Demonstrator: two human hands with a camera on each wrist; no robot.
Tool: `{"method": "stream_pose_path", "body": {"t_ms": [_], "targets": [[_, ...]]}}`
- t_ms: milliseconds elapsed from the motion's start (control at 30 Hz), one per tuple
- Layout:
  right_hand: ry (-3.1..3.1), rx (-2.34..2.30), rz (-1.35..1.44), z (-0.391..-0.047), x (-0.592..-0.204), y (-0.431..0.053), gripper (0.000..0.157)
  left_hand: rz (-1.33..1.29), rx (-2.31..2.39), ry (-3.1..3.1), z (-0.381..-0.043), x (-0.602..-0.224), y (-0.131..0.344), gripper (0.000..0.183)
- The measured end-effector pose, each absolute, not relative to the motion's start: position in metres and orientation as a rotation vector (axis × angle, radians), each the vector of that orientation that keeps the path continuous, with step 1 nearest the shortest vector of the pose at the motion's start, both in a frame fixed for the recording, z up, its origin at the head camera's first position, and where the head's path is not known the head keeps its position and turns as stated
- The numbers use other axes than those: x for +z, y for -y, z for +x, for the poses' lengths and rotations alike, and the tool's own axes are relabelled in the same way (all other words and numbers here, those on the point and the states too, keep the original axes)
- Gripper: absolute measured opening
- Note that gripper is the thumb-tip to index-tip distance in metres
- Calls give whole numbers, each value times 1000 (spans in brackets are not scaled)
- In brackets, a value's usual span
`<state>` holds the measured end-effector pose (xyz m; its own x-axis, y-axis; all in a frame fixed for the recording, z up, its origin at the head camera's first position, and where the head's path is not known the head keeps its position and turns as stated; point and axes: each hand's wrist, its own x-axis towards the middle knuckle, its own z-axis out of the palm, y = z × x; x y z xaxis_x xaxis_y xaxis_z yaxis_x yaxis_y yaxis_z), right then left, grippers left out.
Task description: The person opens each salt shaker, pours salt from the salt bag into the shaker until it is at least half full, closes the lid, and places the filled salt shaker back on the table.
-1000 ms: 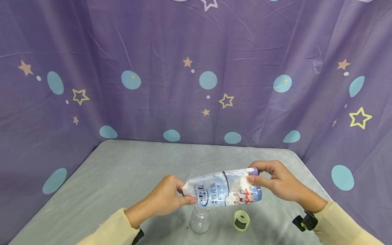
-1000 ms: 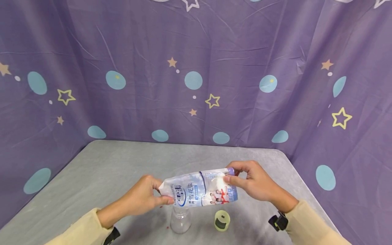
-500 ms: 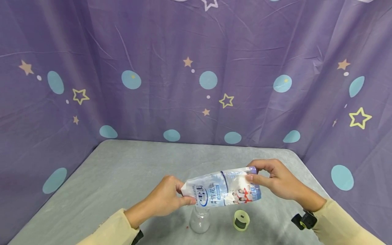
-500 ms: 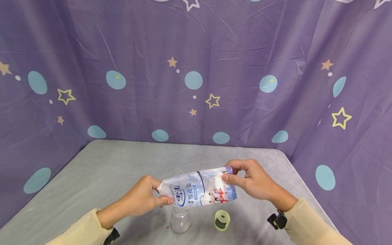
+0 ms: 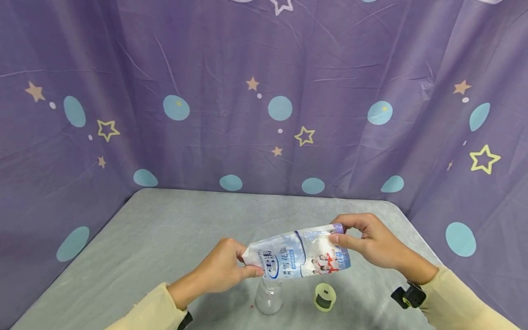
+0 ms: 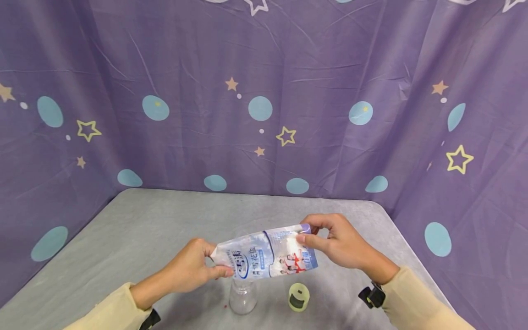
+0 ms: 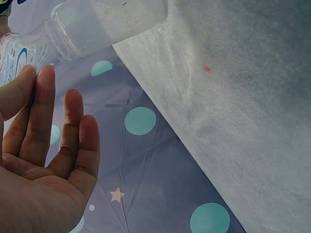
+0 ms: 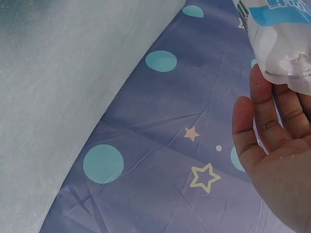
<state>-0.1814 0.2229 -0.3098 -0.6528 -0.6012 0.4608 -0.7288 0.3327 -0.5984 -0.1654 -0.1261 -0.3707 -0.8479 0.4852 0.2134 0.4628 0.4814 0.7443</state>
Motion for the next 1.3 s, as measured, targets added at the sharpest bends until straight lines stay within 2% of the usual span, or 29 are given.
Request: {"method": "stream_pose_path", "body": {"t_ms": [1300], "targets": [[2423,1202,1223,-179,-301,-210,22,818,1369,-2685,-164,-379,129,12]]}}
